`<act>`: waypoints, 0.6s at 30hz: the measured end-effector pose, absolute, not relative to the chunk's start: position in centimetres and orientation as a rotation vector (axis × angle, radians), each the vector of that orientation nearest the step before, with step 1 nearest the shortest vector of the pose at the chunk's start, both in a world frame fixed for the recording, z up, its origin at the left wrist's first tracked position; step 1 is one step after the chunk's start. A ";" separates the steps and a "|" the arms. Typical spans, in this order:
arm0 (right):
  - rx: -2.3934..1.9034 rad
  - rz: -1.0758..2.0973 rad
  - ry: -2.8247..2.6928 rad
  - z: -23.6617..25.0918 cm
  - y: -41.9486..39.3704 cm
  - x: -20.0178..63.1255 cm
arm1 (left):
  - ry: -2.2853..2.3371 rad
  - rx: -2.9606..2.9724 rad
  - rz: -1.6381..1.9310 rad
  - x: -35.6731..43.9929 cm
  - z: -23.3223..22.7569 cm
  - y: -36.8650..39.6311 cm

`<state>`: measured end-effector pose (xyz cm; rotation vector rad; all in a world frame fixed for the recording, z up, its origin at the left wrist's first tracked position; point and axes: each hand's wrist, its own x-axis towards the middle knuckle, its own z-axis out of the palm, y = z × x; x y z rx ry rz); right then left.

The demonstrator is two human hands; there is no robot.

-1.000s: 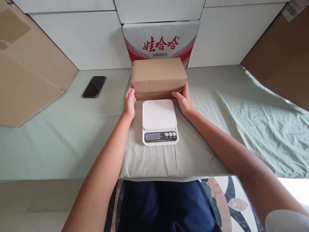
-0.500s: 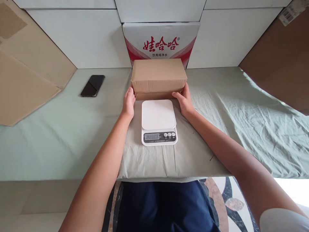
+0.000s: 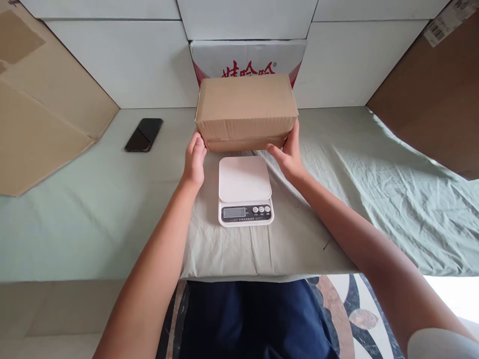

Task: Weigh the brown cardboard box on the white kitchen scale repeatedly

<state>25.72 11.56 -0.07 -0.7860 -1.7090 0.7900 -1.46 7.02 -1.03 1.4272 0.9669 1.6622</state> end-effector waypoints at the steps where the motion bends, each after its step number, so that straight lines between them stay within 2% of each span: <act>1: -0.757 0.731 -1.721 0.5 10.8 26.0 | 0.945 1.484 1.667 -1.6 -0.4 5.8; 4: -0.751 0.643 -1.721 1.0 7.6 27.0 | 0.937 1.561 1.670 -1.5 0.6 1.1; 9: -0.804 0.880 -1.616 -0.9 1.1 27.9 | 0.979 1.550 1.623 -0.4 -0.5 -5.2; 12: -0.813 0.973 -1.551 -1.2 -0.9 28.1 | 0.965 1.517 1.612 0.2 -0.9 -6.3; 18: -0.855 0.963 -1.531 -0.3 -1.2 28.2 | 1.013 1.418 1.610 0.5 -1.0 -6.9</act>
